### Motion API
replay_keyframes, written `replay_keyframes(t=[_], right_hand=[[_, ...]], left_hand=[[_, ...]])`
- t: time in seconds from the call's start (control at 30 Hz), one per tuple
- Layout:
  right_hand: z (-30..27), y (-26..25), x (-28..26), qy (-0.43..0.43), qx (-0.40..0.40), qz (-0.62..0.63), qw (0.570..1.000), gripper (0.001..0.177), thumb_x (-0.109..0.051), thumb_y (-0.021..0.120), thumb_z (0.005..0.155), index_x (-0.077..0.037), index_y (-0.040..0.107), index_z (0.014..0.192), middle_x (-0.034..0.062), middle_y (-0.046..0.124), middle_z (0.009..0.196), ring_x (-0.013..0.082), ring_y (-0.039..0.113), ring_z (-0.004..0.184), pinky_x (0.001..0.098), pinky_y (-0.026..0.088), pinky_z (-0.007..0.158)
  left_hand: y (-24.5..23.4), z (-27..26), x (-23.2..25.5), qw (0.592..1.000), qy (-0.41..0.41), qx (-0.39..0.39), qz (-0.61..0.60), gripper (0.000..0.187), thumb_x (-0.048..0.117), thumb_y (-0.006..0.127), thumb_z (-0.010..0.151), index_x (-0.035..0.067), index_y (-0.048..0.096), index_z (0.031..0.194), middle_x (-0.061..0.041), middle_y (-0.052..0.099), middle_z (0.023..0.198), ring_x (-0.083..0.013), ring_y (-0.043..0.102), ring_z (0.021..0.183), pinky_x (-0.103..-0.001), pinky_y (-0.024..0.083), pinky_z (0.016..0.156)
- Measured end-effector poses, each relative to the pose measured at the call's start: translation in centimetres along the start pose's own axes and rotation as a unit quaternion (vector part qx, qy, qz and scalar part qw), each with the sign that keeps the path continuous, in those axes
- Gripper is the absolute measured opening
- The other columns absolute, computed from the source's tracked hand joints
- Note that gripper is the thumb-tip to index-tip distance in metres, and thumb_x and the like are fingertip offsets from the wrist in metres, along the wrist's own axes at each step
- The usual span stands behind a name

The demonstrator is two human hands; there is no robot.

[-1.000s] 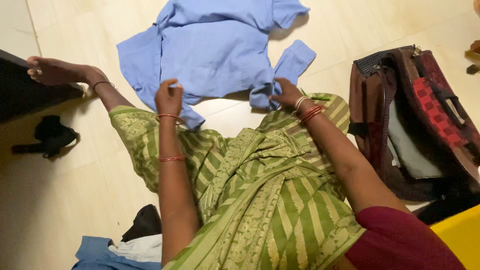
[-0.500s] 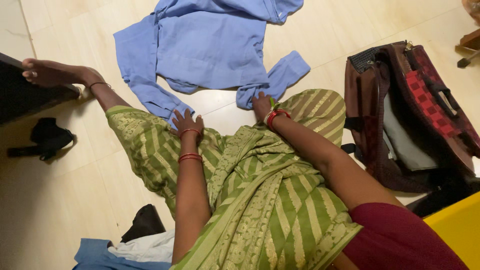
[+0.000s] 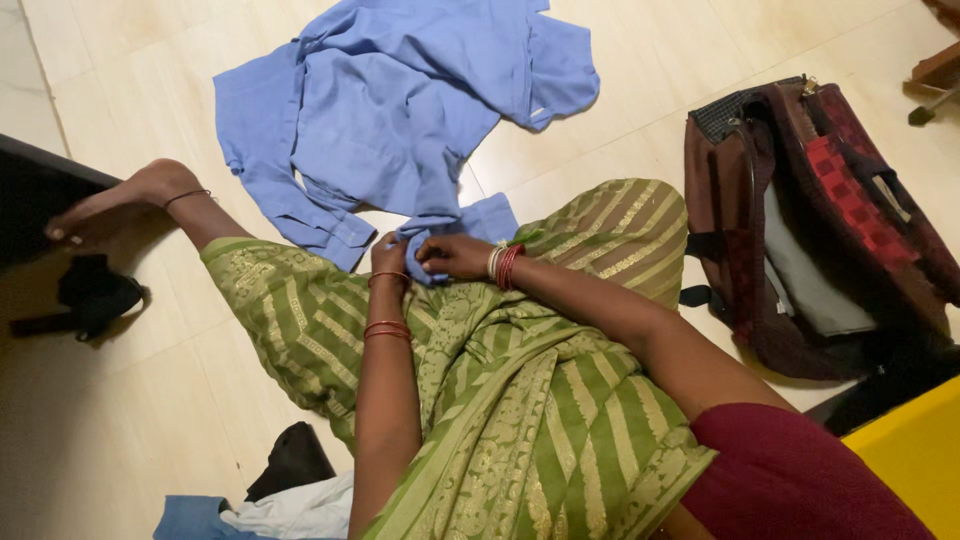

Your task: The person buttons a blue shirt while sitting on the floor, smooths the fabric by hand, folds the sleeves and body into a rectangle, and places the folded garment into a bag.

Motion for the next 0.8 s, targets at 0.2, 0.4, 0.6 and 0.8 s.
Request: replay_keyframes(t=[0.2, 0.4, 0.6, 0.8], right_hand=[[-0.1, -11.8, 7.2, 0.112, 0.2, -0.231, 0.945, 0.019, -0.022, 0.071, 0.091, -0.015, 0.071, 0.109, 0.011, 0.071, 0.112, 0.0285, 0.069, 0.102, 0.0418, 0.054, 0.089], [-2.8, -19.9, 14.1, -0.003, 0.323, -0.512, 0.796, 0.026, -0.037, 0.08, 0.07, -0.032, 0.076, 0.095, 0.0259, 0.049, 0.141, 0.049, 0.045, 0.122, 0.0547, 0.043, 0.098], [-1.9, -18.9, 21.3, 0.194, 0.123, -0.427, 0.875, 0.049, -0.042, 0.071, 0.091, -0.02, 0.062, 0.133, 0.0194, 0.055, 0.135, 0.0409, 0.051, 0.125, 0.0536, 0.043, 0.108], [-4.6, -13.5, 17.8, 0.254, 0.043, -0.463, 0.848, 0.064, -0.039, 0.079, 0.081, -0.01, 0.056, 0.134, 0.0197, 0.05, 0.136, 0.0404, 0.051, 0.125, 0.0564, 0.046, 0.101]], left_hand=[[-11.5, -2.5, 4.1, 0.911, 0.009, 0.348, 0.222, 0.024, 0.007, 0.067, 0.086, 0.008, 0.067, 0.11, -0.012, 0.072, 0.104, -0.0285, 0.066, 0.088, -0.04, 0.053, 0.079], [-2.7, -7.8, 13.4, 0.753, 0.284, 0.288, 0.52, 0.07, -0.003, 0.062, 0.076, 0.018, 0.055, 0.143, -0.013, 0.055, 0.152, -0.0346, 0.045, 0.14, -0.055, 0.035, 0.109], [3.0, -7.0, 9.9, 0.792, 0.093, 0.068, 0.599, 0.053, 0.037, 0.059, 0.092, 0.019, 0.058, 0.142, -0.016, 0.056, 0.136, -0.0326, 0.045, 0.136, -0.075, 0.011, 0.113], [0.3, -8.8, 10.2, 0.717, -0.014, 0.102, 0.69, 0.064, 0.06, 0.064, 0.091, 0.011, 0.066, 0.132, -0.018, 0.052, 0.142, -0.0408, 0.043, 0.137, -0.074, 0.008, 0.115]])
Point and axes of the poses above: each hand's wrist, its own z-axis towards the middle knuckle, its own y-axis out of the palm, x = y × z, the point moved 10 cm from there along z, towards the middle knuckle
